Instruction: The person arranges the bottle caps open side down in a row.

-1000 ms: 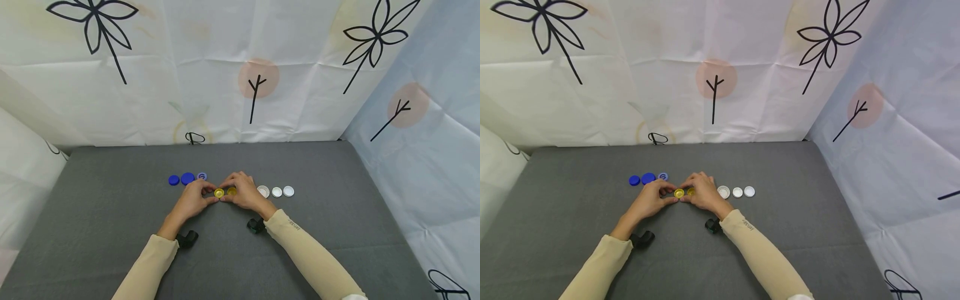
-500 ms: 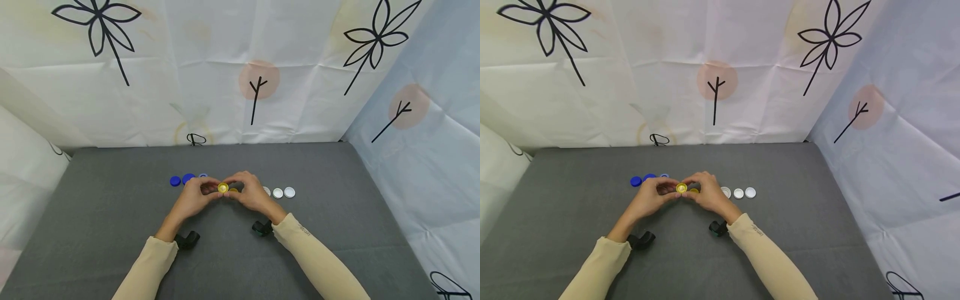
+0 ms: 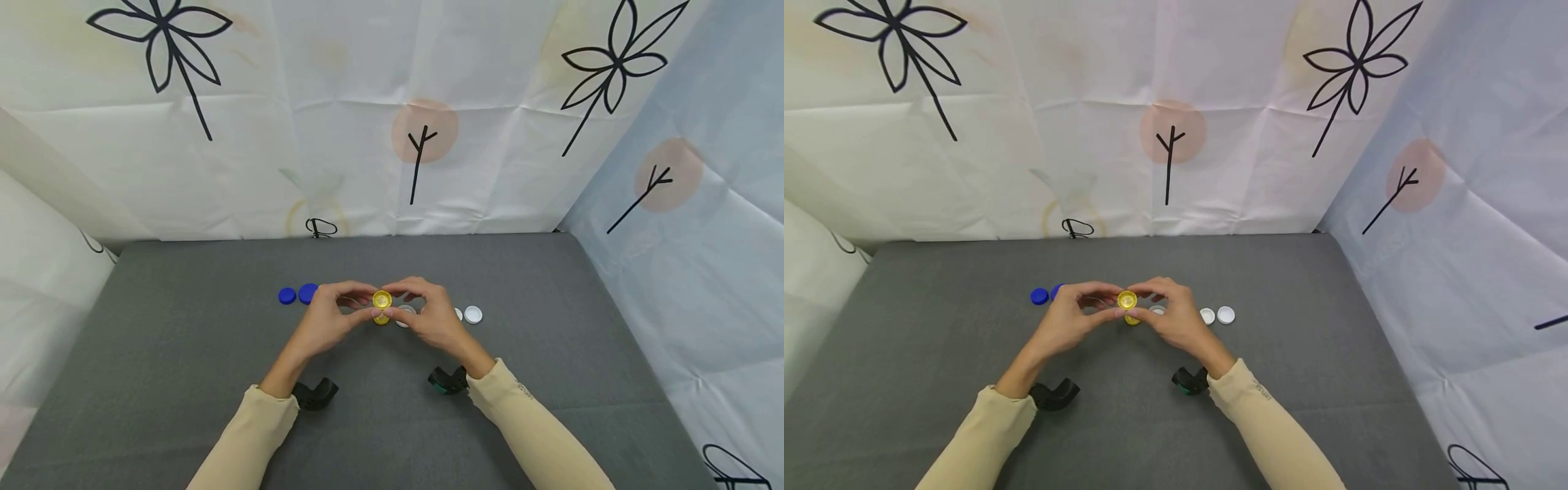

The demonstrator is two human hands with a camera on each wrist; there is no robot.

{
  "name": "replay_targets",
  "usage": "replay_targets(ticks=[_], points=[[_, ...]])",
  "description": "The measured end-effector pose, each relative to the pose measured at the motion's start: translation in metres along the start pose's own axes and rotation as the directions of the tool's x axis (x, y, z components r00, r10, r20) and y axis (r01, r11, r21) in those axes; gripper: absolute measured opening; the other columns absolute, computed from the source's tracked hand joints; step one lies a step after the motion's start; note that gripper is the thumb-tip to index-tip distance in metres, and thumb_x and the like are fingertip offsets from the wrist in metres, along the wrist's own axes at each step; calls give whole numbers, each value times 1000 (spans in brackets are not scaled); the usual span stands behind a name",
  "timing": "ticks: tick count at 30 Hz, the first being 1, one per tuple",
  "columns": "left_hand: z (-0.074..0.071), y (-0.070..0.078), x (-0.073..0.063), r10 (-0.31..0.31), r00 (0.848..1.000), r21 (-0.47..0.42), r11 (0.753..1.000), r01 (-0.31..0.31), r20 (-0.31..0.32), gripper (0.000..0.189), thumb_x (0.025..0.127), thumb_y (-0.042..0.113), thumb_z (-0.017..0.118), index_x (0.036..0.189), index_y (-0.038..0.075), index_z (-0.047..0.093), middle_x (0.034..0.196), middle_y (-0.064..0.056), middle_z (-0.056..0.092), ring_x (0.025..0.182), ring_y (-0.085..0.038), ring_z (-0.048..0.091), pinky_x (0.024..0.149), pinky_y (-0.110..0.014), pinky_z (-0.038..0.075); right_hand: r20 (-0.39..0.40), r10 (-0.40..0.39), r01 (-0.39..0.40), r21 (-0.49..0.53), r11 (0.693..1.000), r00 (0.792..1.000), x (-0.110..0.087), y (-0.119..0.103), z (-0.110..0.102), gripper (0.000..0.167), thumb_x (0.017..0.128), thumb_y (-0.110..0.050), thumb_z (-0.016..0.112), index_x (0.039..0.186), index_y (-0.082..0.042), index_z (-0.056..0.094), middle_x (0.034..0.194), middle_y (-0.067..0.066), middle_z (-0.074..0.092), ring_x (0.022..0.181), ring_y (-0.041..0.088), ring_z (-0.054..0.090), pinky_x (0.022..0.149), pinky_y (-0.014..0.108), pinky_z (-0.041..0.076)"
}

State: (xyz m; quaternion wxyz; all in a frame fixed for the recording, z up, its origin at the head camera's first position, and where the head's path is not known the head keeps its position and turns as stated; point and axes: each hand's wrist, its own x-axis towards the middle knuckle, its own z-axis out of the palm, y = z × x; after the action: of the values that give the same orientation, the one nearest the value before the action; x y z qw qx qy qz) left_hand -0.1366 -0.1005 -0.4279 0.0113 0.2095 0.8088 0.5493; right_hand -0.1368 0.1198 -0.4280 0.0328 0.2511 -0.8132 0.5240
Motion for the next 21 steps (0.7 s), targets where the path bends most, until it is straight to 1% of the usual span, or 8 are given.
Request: replay_targets(ticks=[3,5,10,11,13,16,18,21], points=[[1,0,1,5,1000,-62,998,-5,9,26,88,13,82,112,8,76,103,-3,74,89,-16,69,83,-41,57,-6,-14,14,4,1000,1000,-2,-2,-3,30,87,-11,82,116,-10,76,111,0,72,102,18,61,87,53,51],[2,0,1,4,1000,-99,995,-2,16,25,88,13,81,113,7,76,103,-4,74,89,-17,69,83,-41,57,-6,-20,20,9,1000,1000,-3,-2,-5,30,87,-11,82,116,-10,76,111,1,72,103,22,62,86,53,50],[2,1,1,-11,1000,-157,987,15,23,24,90,12,79,113,5,75,103,-7,74,90,-20,69,84,-41,57,-1,-28,28,32,999,1000,-4,-3,-7,28,89,-9,80,116,-8,75,110,4,72,102,27,64,86,54,51],[2,2,1,-14,1000,-164,986,18,23,24,90,11,79,113,5,75,103,-7,74,90,-21,69,85,-42,57,2,-28,28,40,999,1000,-4,-3,-7,28,89,-8,79,117,-7,75,110,5,72,102,27,64,86,54,51],[2,3,1,-20,1000,-175,984,24,20,23,91,10,78,113,4,75,104,-8,74,90,-21,69,85,-42,57,6,-19,19,63,998,1000,-4,-3,-9,26,91,-6,77,117,-5,74,110,6,72,102,27,65,86,49,52],[2,5,1,-28,1000,-189,981,30,11,21,92,8,76,112,4,75,104,-8,74,91,-22,70,85,-42,56,11,12,-13,109,994,1000,-4,-4,-10,23,93,-3,73,116,-2,74,109,9,72,100,30,65,86,40,53],[2,5,1,-33,999,-203,979,34,8,19,94,9,75,112,4,75,105,-8,74,92,-22,70,85,-40,57,10,35,-36,137,990,999,-3,-4,-10,21,94,-1,71,115,0,73,107,11,72,98,32,65,85,35,54],[3,6,1,-42,999,-231,972,43,9,18,95,12,73,112,4,75,106,-9,74,95,-26,71,85,-36,57,4,43,-43,164,985,999,-2,-4,-10,20,94,3,70,114,2,73,104,14,71,96,34,64,84,34,54]])
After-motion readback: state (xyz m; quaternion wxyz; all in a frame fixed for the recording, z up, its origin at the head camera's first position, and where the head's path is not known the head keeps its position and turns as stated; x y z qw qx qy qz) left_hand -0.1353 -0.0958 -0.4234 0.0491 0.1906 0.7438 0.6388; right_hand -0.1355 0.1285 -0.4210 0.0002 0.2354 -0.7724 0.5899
